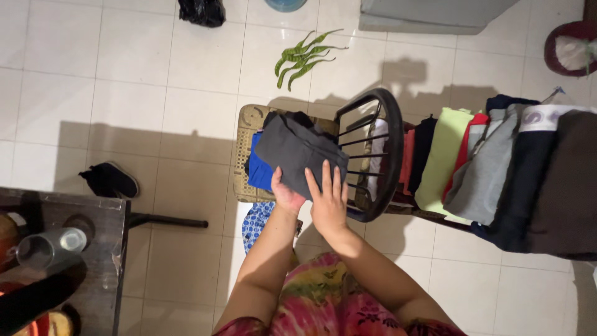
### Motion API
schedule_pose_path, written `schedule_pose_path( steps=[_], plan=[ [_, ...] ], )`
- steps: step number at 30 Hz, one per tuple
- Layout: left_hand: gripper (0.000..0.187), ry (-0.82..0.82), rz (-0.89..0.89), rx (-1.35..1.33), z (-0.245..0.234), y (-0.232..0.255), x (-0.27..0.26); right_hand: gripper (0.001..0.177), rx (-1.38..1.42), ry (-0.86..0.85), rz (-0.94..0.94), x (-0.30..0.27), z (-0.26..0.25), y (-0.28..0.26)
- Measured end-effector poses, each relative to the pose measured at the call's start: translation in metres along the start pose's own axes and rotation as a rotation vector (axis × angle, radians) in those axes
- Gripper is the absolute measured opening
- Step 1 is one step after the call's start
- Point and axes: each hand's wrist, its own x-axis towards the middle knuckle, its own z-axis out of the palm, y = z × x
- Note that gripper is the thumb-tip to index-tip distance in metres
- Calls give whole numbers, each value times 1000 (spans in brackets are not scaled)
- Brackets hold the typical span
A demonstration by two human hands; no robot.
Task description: The person folds several pieces of clothing one by one, including a black garment, a purple shirt, a blue item, a dark grey piece, and a blue-and-white patterned cloth. Each item is smoothed, folded, and placed on a growing stack on a chair.
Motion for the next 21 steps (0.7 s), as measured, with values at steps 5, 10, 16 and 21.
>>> schedule_pose_path(
  steps=[5, 10, 16, 21],
  plan=[
    [70, -171, 66, 220, -20, 23, 11, 88, 60, 67, 94, 4, 47, 23],
    [51, 530, 229, 380, -57, 71, 1, 81, -255, -143, 222, 9, 147, 45],
    [51, 416, 141, 755, -86, 90, -22, 80, -46, -133, 260, -6, 196, 47],
    [40, 387, 149, 882, -97, 98, -24, 74, 9, -50, 137, -30, 166, 31]
  ],
)
